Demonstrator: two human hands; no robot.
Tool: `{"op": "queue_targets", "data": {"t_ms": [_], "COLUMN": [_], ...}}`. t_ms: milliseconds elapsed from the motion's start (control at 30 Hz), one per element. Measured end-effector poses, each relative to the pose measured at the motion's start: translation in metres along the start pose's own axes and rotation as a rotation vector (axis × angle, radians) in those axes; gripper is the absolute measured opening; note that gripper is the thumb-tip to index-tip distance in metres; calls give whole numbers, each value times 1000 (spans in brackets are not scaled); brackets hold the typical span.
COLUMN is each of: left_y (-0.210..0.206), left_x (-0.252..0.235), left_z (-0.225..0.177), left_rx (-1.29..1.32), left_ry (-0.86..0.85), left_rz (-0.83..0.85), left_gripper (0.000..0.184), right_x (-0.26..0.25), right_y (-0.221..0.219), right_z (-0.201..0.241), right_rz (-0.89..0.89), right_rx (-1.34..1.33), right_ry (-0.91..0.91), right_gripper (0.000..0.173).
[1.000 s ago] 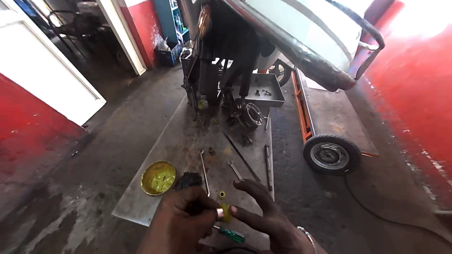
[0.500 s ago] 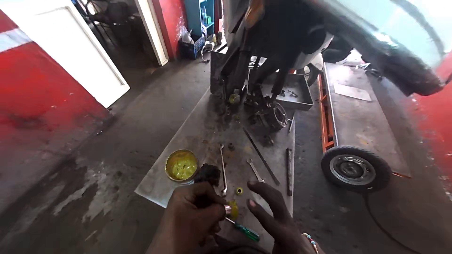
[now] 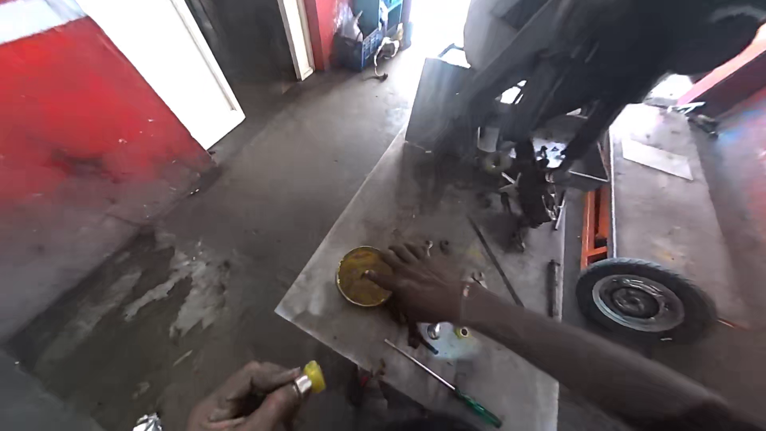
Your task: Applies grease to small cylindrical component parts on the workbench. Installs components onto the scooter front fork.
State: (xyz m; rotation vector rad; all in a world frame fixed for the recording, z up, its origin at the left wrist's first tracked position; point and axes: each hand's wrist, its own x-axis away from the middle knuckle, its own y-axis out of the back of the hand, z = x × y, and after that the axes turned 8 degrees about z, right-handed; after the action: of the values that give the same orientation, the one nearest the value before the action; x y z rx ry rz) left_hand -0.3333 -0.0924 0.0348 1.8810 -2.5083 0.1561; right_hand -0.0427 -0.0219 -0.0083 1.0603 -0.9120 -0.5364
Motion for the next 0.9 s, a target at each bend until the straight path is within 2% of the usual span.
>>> {"op": "queue_targets", "data": {"t_ms": [100,167,333,433,533,633,733,800,867,900], "left_y": [8,14,28,25,18,8,-5,-15,-24,-30], "left_x": [6,11,18,14,11,11,12,13,13,12], "left_z": [11,21,39,38,32,27,26,23,19,17], "left_rx": [33,61,104,110,102,87,92,111,136,152], "left_ry": [24,38,89,124,125,134,143,144,107,84], "left_rz": [-50,-74,-93,-50,-5,-5,-36,-68,-70,-68], "left_gripper": [28,29,28,26,23,20,18,18,19,19], "right_x": [-53,-73,-95,-99,-100,-94,-63,-22,27,49], "right_y": [-12,-10,-4,-3,-2,8,39,58,57,52], "right_z": [-7,-6,-13,-8,-6,-3,6,18,39,53], "right_rz": [344,541,683,771,780,715,545,280,-57,-141], "right_rx": [245,266,204,260,253,216,-4,-265,-554,-688], "right_ry": [177,206,254,221,205,142,36,46,184,260], "right_gripper": [45,40,40,46,46,47,47,46,46,45]}}
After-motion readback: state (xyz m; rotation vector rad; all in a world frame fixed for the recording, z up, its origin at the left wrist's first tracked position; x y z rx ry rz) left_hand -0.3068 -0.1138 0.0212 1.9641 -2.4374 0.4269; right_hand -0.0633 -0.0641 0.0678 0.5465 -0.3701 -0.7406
